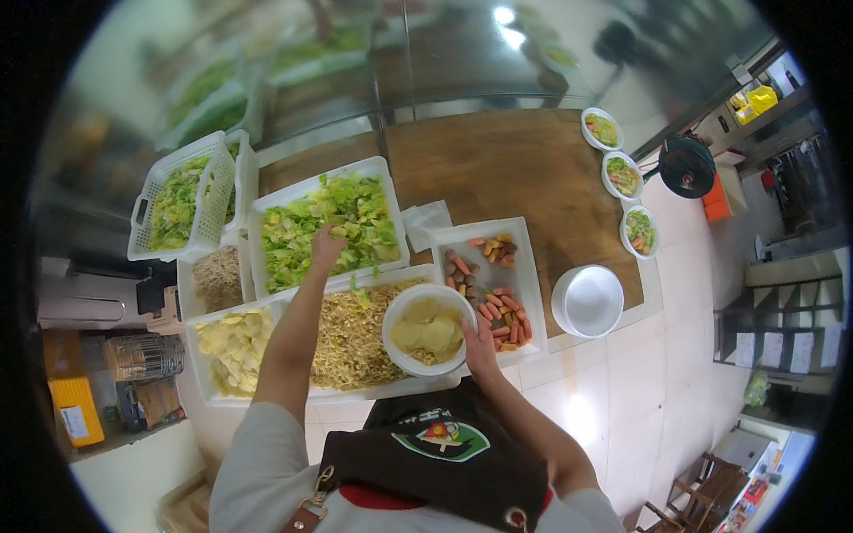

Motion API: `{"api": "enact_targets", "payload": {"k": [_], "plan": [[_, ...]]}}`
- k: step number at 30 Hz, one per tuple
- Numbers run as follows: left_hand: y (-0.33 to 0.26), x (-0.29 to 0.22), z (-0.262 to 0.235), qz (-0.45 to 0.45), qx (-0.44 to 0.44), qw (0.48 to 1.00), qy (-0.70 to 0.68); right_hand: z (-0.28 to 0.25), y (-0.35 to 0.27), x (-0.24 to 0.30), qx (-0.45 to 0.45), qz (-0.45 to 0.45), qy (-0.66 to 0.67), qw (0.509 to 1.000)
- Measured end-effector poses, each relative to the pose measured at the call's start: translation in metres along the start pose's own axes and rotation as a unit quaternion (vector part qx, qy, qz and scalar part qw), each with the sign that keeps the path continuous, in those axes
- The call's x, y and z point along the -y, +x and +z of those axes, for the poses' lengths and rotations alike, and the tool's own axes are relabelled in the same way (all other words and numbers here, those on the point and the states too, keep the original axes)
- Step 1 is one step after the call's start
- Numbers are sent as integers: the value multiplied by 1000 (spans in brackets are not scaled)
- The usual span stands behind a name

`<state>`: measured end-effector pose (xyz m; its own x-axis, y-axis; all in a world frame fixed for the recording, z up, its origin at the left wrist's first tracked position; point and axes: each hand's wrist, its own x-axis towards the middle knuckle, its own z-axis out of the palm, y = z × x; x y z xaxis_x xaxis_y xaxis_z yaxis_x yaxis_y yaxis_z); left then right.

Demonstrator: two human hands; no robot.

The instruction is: The person assembles multiple salad bowls by hand, adding noodles, bean sprouts, sliced vegetables, and sausages from various containers into white bowls. The finished bowls are placed on the counter in a row.

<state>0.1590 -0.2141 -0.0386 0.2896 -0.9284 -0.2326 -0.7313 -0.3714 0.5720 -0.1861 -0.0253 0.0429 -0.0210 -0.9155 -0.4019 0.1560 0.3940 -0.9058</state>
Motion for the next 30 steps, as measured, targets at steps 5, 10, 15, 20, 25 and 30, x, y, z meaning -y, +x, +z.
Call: {"api": "enact_targets", "payload": {"k": [5,10,15,20,25,30], "plan": [[-41,-49,-75,19,60,960,-274,18,32,11,69,-21,32,997],[-120,-121,-113,63,264,896,-351,52,55,10,91,-36,42,994],[-164,-133,-59,338,191,921,22,68,46,19,98,-7,63,993],[-159,-129,-88,211,120,964,-107,49,36,-2,27,-15,65,997],[-133,-51,-76,79,54,991,-97,-6,20,-14,19,7,57,998],[-170,-33,-6,158,-49,979,121,-49,2,-16,-70,-52,21,996]]}}
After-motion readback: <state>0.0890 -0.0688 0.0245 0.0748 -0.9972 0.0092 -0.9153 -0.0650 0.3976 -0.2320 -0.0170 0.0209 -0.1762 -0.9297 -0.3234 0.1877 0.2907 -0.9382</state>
